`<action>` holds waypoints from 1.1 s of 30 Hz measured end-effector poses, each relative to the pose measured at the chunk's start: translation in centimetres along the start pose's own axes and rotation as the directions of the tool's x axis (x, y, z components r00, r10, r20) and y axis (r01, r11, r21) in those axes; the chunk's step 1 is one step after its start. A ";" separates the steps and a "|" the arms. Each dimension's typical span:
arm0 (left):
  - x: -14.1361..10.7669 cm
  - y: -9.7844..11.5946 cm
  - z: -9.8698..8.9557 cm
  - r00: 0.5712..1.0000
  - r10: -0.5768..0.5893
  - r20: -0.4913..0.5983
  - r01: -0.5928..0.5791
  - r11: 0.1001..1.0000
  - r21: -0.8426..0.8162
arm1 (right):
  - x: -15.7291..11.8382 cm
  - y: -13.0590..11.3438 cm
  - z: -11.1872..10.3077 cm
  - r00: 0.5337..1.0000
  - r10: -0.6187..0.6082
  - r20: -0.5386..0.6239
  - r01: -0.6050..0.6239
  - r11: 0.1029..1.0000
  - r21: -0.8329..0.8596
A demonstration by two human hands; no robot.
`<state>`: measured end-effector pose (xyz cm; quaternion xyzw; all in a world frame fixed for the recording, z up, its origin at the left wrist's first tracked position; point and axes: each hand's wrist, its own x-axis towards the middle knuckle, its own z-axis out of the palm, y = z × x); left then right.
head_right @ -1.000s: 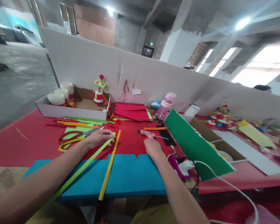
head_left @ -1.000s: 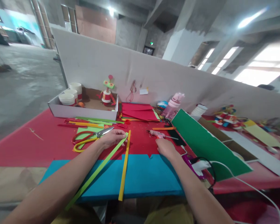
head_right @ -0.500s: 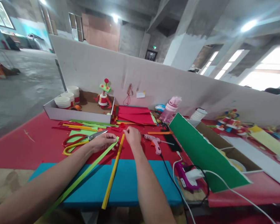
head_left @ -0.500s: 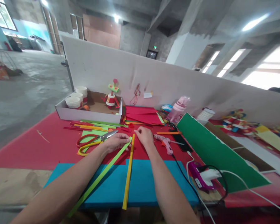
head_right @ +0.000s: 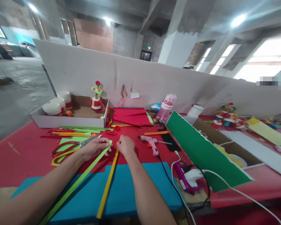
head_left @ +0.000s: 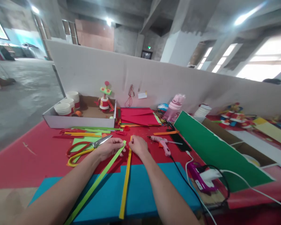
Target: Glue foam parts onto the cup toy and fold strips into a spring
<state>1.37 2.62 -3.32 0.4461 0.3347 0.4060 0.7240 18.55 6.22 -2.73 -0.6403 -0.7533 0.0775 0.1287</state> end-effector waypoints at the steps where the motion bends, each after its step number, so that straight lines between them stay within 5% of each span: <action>1: 0.0 0.0 0.1 1.000 0.001 -0.012 -0.001 1.000 0.004 | 0.1 0.2 0.1 1.000 -0.002 -0.019 0.003 0.999 0.048; 6: 0.0 0.5 0.3 0.997 0.009 -0.080 -0.008 1.000 0.012 | 0.4 0.1 0.5 0.998 0.025 -0.059 -0.010 0.968 0.250; 17: 0.1 0.7 0.1 0.996 0.004 -0.088 -0.001 1.000 0.031 | -0.2 -0.6 0.8 0.998 0.004 0.058 -0.007 0.999 0.054; 28: 0.2 0.3 -0.3 0.998 0.021 -0.054 -0.020 1.000 0.019 | 0.1 -1.2 0.8 0.998 0.044 0.047 -0.048 0.995 0.086; 33: 0.2 0.4 -0.7 0.994 0.029 -0.105 -0.025 0.999 0.032 | 0.8 -0.1 1.6 0.999 -0.017 -0.031 0.027 0.923 0.384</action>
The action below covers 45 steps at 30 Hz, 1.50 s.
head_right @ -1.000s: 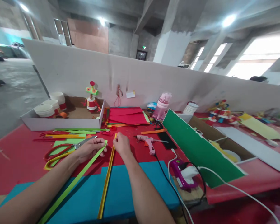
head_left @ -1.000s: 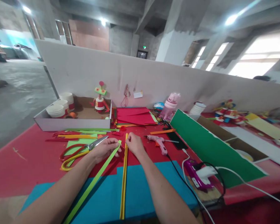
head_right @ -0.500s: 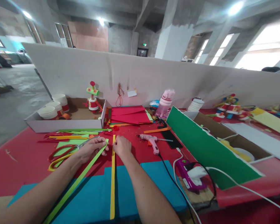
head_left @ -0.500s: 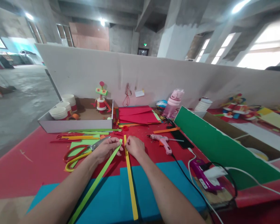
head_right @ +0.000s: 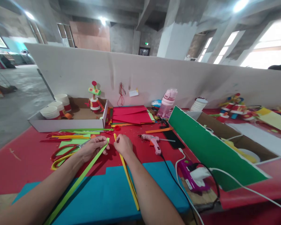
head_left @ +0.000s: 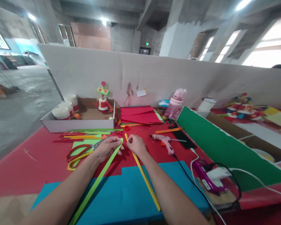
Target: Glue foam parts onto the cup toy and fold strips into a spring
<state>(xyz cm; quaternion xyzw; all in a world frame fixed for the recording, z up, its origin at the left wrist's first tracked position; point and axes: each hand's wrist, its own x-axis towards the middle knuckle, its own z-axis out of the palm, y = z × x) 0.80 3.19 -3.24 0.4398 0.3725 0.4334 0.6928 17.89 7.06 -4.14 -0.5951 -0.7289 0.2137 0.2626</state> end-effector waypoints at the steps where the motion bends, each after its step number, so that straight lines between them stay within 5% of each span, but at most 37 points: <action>1: 0.0 0.1 -0.1 1.000 0.012 -0.026 -0.012 1.000 -0.002 | 0.1 0.1 0.1 1.000 -0.016 0.001 0.016 0.989 0.149; 3: 0.0 0.3 -0.2 0.996 0.041 -0.085 -0.042 0.999 -0.013 | 0.2 0.1 0.2 0.997 -0.011 0.072 -0.028 0.861 0.508; 5: 0.0 0.5 -0.3 0.990 0.056 -0.129 -0.061 0.998 -0.029 | 0.0 -0.2 0.3 0.974 -0.011 0.226 -0.177 0.583 0.793; 8: 0.1 0.6 -0.3 0.987 0.055 -0.150 -0.065 0.996 -0.061 | -0.3 -0.6 0.7 0.915 -0.078 0.396 -0.371 0.223 0.902; 15: 0.3 0.6 -0.3 0.964 0.056 -0.259 -0.079 0.994 -0.079 | 0.2 -0.3 1.3 0.906 -0.022 0.423 -0.422 0.027 0.906; 29: 0.3 0.5 -0.1 0.968 0.091 -0.233 -0.089 0.996 0.019 | -0.3 -0.8 0.2 0.880 -0.111 0.462 -0.426 0.248 0.870; 38: 0.7 -0.2 -0.8 0.967 0.107 -0.230 -0.086 0.991 0.098 | -0.5 -0.8 0.7 0.953 -0.117 0.281 -0.191 0.490 0.851; 45: 0.4 0.2 -0.2 0.965 0.129 -0.229 -0.087 0.978 0.187 | -0.3 -0.6 0.2 0.986 -0.143 0.084 0.063 0.789 0.611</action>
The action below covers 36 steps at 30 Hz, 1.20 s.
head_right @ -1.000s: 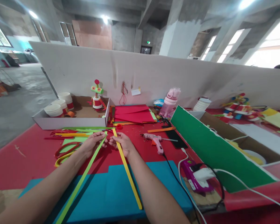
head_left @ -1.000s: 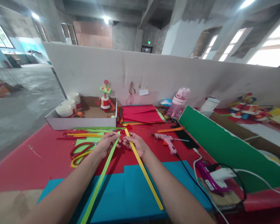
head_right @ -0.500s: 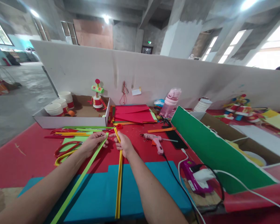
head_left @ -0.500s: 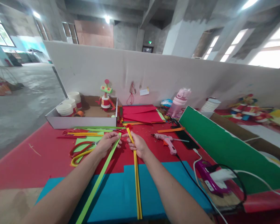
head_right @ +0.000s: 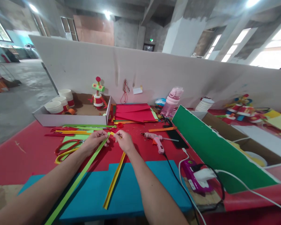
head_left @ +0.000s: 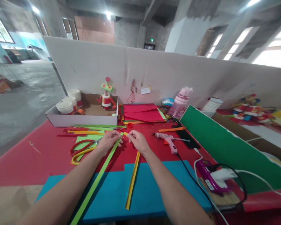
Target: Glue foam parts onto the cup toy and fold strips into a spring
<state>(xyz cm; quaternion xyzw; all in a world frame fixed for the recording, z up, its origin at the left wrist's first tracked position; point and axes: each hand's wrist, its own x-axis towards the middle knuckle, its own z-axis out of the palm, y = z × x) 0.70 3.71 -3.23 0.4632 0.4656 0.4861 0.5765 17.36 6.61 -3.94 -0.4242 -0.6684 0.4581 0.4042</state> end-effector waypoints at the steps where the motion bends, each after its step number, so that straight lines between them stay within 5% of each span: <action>1: 0.0 0.0 0.0 1.000 0.006 0.002 -0.006 1.000 0.010 | 0.0 0.0 0.0 1.000 -0.009 0.003 0.009 1.000 -0.028; 36: 0.0 -0.4 0.4 0.996 0.041 0.079 -0.045 0.997 0.058 | 0.0 1.3 0.8 0.996 -0.042 -0.073 0.038 0.997 -0.063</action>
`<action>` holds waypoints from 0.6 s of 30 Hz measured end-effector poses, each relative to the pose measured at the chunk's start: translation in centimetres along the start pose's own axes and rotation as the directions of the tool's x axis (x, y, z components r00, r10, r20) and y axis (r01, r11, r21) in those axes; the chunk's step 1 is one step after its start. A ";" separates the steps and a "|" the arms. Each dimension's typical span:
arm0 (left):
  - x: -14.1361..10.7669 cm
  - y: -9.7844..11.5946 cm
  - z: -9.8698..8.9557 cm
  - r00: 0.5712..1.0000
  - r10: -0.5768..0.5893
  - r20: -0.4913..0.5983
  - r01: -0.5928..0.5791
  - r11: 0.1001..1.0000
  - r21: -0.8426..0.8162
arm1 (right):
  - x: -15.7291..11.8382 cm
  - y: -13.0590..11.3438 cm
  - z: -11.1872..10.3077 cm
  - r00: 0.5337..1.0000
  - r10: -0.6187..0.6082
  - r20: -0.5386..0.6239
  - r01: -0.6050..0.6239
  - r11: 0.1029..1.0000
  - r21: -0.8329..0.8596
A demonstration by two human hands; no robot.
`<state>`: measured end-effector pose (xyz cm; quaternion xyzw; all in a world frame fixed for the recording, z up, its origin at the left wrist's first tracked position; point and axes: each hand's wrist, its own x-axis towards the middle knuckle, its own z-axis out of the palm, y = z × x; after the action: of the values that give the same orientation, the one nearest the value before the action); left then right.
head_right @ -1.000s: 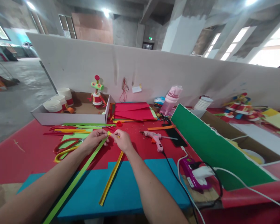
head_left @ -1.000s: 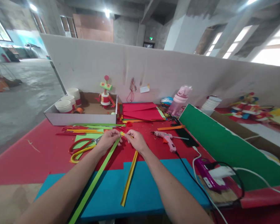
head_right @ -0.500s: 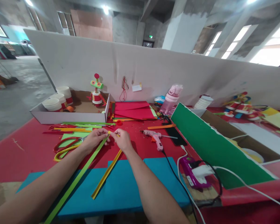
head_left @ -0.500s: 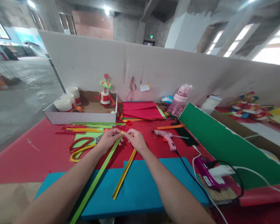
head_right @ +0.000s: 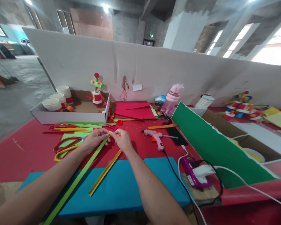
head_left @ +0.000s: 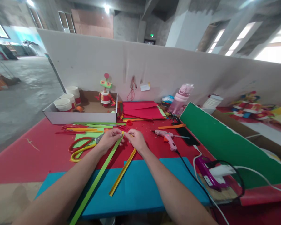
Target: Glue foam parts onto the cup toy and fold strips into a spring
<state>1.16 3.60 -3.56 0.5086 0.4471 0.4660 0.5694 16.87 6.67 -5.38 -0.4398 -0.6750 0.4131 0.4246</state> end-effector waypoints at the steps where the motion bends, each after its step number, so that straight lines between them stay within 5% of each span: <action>1: 0.0 0.0 0.0 1.000 0.001 0.003 -0.001 1.000 0.000 | 0.0 0.0 0.0 1.000 0.000 -0.002 0.000 1.000 -0.006; 18: 0.0 0.0 -0.1 0.999 0.021 0.038 -0.022 1.000 0.017 | -0.1 -0.1 -0.1 1.000 -0.017 -0.026 0.014 0.996 -0.088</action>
<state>1.07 3.61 -3.55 0.5272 0.4346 0.4584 0.5684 16.95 6.61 -5.25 -0.4584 -0.6902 0.3737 0.4169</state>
